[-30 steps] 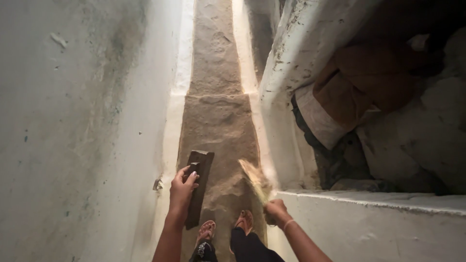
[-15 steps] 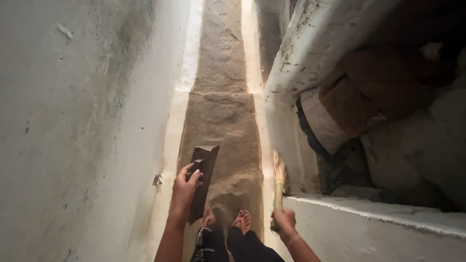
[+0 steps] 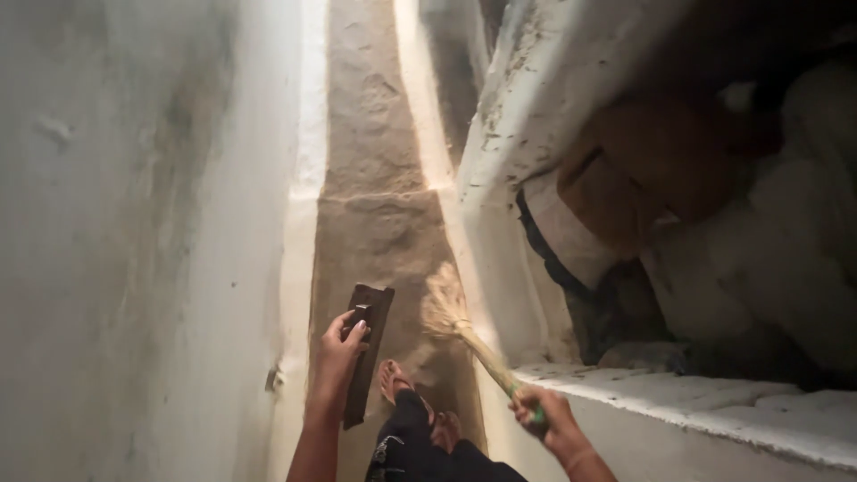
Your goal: Sweeping the floor and stairs of a narrow corridor using a broom and dustpan.
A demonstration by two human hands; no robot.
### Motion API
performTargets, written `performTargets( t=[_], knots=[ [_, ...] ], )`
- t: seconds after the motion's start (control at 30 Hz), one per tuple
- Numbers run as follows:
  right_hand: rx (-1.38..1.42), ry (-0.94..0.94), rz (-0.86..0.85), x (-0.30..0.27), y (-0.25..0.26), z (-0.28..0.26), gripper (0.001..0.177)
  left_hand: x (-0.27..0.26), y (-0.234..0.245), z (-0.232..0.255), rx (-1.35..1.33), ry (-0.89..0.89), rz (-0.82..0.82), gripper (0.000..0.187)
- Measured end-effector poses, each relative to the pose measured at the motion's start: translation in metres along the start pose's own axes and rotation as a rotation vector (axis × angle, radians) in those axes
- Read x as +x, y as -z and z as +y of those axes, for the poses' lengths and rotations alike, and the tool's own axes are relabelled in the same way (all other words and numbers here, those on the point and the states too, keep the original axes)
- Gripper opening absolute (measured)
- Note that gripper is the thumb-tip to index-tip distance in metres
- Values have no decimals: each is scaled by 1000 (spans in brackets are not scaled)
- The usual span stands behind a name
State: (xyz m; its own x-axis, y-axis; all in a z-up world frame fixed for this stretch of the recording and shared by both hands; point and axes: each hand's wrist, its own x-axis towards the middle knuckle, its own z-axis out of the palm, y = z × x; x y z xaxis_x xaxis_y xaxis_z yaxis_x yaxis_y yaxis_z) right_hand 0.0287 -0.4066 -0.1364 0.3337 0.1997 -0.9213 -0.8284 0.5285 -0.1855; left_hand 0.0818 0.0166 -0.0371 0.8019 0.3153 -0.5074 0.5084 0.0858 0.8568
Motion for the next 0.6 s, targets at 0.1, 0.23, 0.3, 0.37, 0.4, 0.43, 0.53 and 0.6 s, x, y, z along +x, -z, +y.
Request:
performTargets(
  t=[0.1,0.23,0.3,0.37,0.4,0.43,0.53,0.6],
  knots=[
    [-72,219,190,-38,-33,22,19,23,-7,7,-49,-127,-39,42],
    [62,267,386,26,-20,23,12,40,-11,43,18,-64,-52,41],
    [97,288,459,72,-6,12,12,54,-13,40,13,-99,-64,41],
    [248,260,563,121,8,-7,23,68,-13,37,-20,-70,-124,44],
    [248,262,560,140,14,-21,23,69,-14,43,-19,-73,-123,44],
    [92,239,489,157,22,-29,21,69,-13,49,8,-68,-114,42],
    [-25,209,478,122,15,-46,24,85,-9,31,60,-69,-123,41],
    [8,221,512,111,21,-67,26,109,-8,22,81,-108,-127,41]
  ],
)
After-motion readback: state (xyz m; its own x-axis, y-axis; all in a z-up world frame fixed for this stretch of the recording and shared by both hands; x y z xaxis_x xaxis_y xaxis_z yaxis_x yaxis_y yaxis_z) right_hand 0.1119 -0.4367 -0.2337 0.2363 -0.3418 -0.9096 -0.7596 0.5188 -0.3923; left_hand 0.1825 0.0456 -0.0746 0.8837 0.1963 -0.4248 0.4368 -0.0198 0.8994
